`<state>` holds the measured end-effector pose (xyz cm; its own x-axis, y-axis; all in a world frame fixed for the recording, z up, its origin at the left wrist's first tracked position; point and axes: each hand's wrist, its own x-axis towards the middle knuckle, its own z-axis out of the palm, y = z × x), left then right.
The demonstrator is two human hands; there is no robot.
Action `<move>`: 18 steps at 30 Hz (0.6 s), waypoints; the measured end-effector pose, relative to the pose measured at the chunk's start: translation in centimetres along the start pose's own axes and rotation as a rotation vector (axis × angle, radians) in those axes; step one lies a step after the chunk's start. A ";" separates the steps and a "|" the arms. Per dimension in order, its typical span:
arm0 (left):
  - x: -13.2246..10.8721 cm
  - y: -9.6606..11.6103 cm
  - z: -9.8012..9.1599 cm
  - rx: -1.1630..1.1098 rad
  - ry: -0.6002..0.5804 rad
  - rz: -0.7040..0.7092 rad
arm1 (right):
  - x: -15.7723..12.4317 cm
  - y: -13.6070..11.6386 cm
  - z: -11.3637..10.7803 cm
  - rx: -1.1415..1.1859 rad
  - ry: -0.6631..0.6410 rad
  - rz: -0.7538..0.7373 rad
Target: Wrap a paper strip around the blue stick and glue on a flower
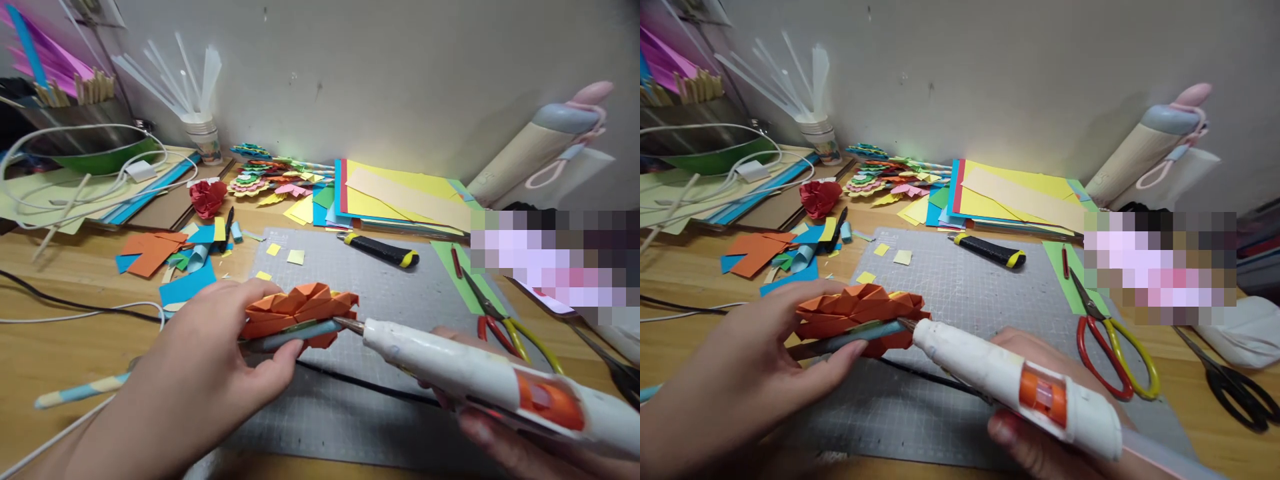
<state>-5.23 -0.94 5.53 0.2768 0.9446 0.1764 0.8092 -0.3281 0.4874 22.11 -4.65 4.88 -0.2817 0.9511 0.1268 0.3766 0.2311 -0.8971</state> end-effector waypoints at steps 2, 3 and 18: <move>0.0 0.1 0.0 0.012 0.005 -0.004 | 0.1 -0.1 -0.3 -0.079 -0.053 -0.008; 0.0 0.1 0.1 0.019 0.009 -0.006 | 0.1 -0.1 -0.5 -0.113 -0.073 -0.007; 0.2 0.0 0.2 -0.025 -0.042 -0.038 | -1.2 1.7 -1.5 -0.069 -0.123 0.167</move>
<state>-5.07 -0.78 5.39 0.2681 0.9558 0.1211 0.8067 -0.2914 0.5141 24.46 -5.11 3.84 -0.3139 0.9463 -0.0774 0.4858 0.0900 -0.8694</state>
